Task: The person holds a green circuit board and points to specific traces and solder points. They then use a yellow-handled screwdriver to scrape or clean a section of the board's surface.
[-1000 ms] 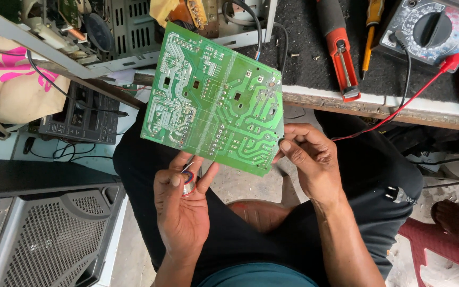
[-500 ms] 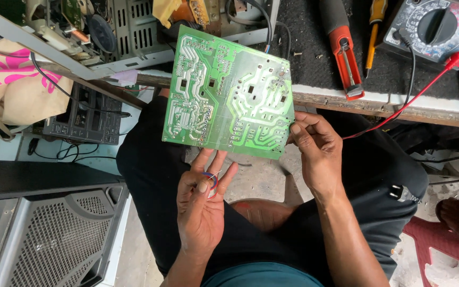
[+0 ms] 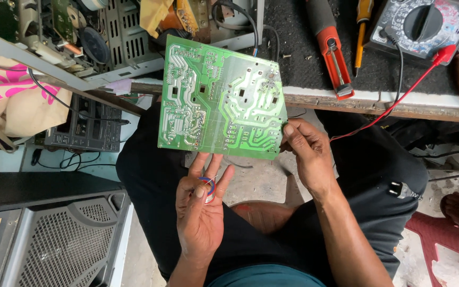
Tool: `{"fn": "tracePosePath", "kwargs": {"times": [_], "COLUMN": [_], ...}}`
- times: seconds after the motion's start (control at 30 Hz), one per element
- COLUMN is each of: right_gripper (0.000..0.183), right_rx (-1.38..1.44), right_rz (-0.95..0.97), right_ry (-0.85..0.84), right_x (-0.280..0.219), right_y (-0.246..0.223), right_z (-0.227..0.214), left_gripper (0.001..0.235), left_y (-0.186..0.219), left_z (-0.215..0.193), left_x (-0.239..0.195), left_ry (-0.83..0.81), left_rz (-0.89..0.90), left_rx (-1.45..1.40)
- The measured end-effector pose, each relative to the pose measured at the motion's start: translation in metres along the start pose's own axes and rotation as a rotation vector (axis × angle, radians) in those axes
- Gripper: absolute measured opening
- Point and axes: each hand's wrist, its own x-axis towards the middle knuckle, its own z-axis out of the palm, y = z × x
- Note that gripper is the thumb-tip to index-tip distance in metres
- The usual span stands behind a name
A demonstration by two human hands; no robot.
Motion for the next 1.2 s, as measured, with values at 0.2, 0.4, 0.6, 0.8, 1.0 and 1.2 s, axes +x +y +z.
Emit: {"fn": "tracePosePath", "kwargs": {"times": [0.2,0.4,0.6,0.8,1.0,1.2], "right_gripper": [0.023,0.025,0.026,0.026,0.020,0.020], "right_rx": [0.179,0.243,0.260,0.235,0.328,0.381], "right_rz": [0.070,0.058,0.068,0.068,0.064,0.051], "right_ry": [-0.208,-0.215,-0.190,-0.161,-0.022,-0.049], "right_x": [0.003,0.005,0.004,0.005,-0.006,-0.004], "right_y": [-0.003,0.002,0.005,0.012,-0.016,-0.008], "right_z": [-0.002,-0.002,-0.002,-0.004,0.026,0.023], "left_gripper": [0.006,0.005,0.008,0.009,0.033,0.036], "left_y": [0.000,-0.004,-0.010,-0.056,-0.129,-0.155], "left_z": [-0.001,-0.006,-0.014,-0.064,-0.124,-0.139], "left_x": [0.001,0.002,0.006,0.009,0.000,-0.003], "left_ry": [-0.003,-0.008,0.003,0.159,0.387,0.245], "left_rz": [0.001,0.020,0.048,-0.192,-0.608,-0.690], "left_rx": [-0.011,-0.008,0.047,0.183,0.282,0.414]}}
